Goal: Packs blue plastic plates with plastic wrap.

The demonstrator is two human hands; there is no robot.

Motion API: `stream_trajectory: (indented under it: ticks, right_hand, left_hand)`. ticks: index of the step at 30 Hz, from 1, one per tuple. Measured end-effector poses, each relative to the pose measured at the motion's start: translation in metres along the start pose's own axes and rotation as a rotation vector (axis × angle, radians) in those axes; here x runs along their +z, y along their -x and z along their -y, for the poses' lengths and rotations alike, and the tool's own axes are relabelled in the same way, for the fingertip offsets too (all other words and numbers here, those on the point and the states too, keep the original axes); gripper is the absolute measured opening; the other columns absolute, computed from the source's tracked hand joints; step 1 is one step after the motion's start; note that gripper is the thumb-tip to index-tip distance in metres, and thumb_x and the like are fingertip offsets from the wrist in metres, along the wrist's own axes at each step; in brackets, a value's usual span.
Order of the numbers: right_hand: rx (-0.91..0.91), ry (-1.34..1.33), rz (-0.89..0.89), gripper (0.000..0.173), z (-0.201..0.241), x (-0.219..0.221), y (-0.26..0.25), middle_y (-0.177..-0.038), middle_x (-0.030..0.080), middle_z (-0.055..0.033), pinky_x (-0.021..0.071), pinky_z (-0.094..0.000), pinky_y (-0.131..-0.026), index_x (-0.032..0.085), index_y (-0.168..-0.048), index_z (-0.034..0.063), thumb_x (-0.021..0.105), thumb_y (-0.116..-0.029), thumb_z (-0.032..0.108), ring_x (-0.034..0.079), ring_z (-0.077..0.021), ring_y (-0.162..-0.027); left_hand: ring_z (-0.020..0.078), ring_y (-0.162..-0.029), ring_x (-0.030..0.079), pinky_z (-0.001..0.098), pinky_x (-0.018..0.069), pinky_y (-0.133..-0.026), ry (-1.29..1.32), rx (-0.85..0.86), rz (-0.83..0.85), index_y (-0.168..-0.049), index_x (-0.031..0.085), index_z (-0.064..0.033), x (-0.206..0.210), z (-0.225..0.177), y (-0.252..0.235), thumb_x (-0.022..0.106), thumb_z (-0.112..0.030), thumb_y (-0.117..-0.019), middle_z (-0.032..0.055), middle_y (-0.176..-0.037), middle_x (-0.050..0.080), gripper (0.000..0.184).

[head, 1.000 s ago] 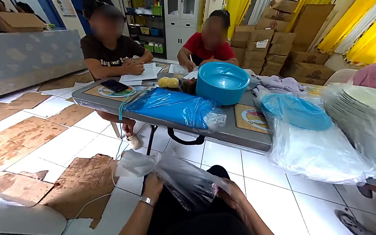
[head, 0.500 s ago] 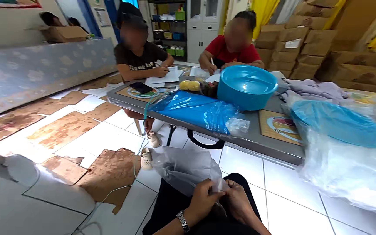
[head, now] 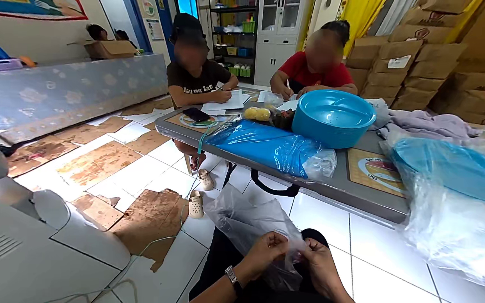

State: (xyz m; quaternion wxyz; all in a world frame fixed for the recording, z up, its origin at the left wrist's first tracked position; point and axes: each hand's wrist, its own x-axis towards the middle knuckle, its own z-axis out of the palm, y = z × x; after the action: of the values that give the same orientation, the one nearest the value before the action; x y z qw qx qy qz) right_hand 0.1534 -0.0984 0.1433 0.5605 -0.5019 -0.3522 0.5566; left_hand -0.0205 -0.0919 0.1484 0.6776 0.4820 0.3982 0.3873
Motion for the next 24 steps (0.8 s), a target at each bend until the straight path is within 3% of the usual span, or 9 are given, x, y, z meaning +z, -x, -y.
stream_trajectory:
  ticks: [6,10,11,13,15,17,19,21,24]
  right_hand:
    - [0.096,0.021,0.087,0.021,0.007,0.001,0.007,-0.068,0.071,-0.0070,0.0619,-0.0300,-0.063,0.065,-0.077,-0.0011,0.058,-0.0960,-0.008,0.070,-0.0134,-0.060]
    - [0.035,0.034,0.051,0.025,0.008,-0.007,0.006,-0.066,0.068,-0.0031,0.0600,-0.0269,-0.062,0.061,-0.077,0.0022,0.055,-0.1008,-0.001,0.067,-0.0105,-0.060]
    - [0.008,0.084,0.002,0.025,0.008,-0.010,0.004,-0.065,0.065,-0.0013,0.0589,-0.0254,-0.061,0.059,-0.078,0.0028,0.054,-0.1020,0.000,0.065,-0.0086,-0.058]
    - [-0.075,0.359,-0.022,0.019,0.007,-0.025,-0.005,-0.066,0.061,-0.0005,0.0550,-0.0237,-0.061,0.059,-0.080,0.0012,0.059,-0.0994,0.002,0.060,-0.0061,-0.059]
    - [-0.111,0.757,0.197,0.017,0.019,-0.044,-0.013,-0.078,0.067,-0.0096,0.0535,-0.0379,-0.073,0.070,-0.095,-0.0035,0.070,-0.0946,0.013,0.063,-0.0170,-0.071]
    - [-0.154,0.881,0.380,0.035,0.056,-0.051,-0.025,-0.097,0.073,-0.0129,0.0588,-0.0438,-0.081,0.069,-0.117,-0.0018,0.075,-0.0920,0.022,0.070,-0.0223,-0.085]
    - [-0.336,0.831,0.249,0.037,0.118,-0.046,-0.038,-0.102,0.073,-0.0139,0.0600,-0.0402,-0.075,0.064,-0.126,-0.0045,0.067,-0.0966,0.018,0.071,-0.0202,-0.083]
    - [-0.477,0.734,-0.023,0.029,0.189,-0.042,-0.064,-0.097,0.071,-0.0132,0.0582,-0.0348,-0.069,0.065,-0.118,-0.0066,0.058,-0.1030,0.017,0.068,-0.0159,-0.077]
    - [-0.513,0.741,-0.314,0.046,0.269,-0.051,-0.142,-0.099,0.070,-0.0195,0.0575,-0.0456,-0.073,0.064,-0.116,-0.0073,0.054,-0.1062,0.037,0.068,-0.0246,-0.078]
  left_hand:
    - [0.0010,-0.068,0.062,0.0218,0.0541,-0.069,-0.103,0.162,-0.213,-0.085,0.070,-0.0030,0.007,0.015,-0.004,0.065,-0.006,-0.0955,-0.0054,-0.073,0.066,0.012]
    - [0.0112,-0.070,0.069,0.0289,0.0600,-0.073,0.303,0.036,-0.323,-0.100,0.054,-0.0017,-0.004,-0.003,-0.006,0.042,-0.007,-0.1084,0.0012,-0.079,0.067,0.016]
    - [0.0097,-0.064,0.066,0.0258,0.0587,-0.067,0.419,0.010,-0.396,-0.102,0.051,-0.0040,-0.012,-0.009,-0.008,0.036,-0.012,-0.1109,0.0000,-0.074,0.064,0.020]
    - [0.0010,-0.042,0.047,0.0152,0.0433,-0.043,0.646,-0.042,-0.572,-0.090,0.048,-0.0113,-0.030,-0.023,-0.014,0.034,-0.020,-0.1116,-0.0068,-0.056,0.049,0.027]
    - [-0.0016,-0.036,0.036,0.0128,0.0326,-0.036,0.677,-0.023,-0.616,-0.084,0.045,-0.0133,-0.041,-0.031,-0.016,0.032,-0.022,-0.1126,-0.0091,-0.051,0.038,0.032]
    - [-0.0005,-0.040,0.037,0.0140,0.0347,-0.040,0.476,0.056,-0.591,-0.092,0.047,-0.0116,-0.044,-0.026,-0.020,0.032,-0.022,-0.1131,-0.0093,-0.054,0.039,0.028]
    - [-0.0005,-0.043,0.039,0.0152,0.0364,-0.042,0.224,0.082,-0.538,-0.097,0.050,-0.0082,-0.042,-0.006,-0.027,0.036,-0.019,-0.1119,-0.0093,-0.057,0.042,0.024]
    - [0.0021,-0.050,0.043,0.0195,0.0410,-0.049,-0.010,0.023,-0.465,-0.102,0.056,-0.0002,-0.041,0.031,-0.032,0.042,-0.017,-0.1097,-0.0051,-0.064,0.045,0.023]
    - [0.0086,-0.064,0.049,0.0284,0.0457,-0.063,-0.273,-0.080,-0.310,-0.107,0.063,0.0062,-0.045,0.082,-0.037,0.048,-0.017,-0.1080,0.0041,-0.077,0.055,0.027]
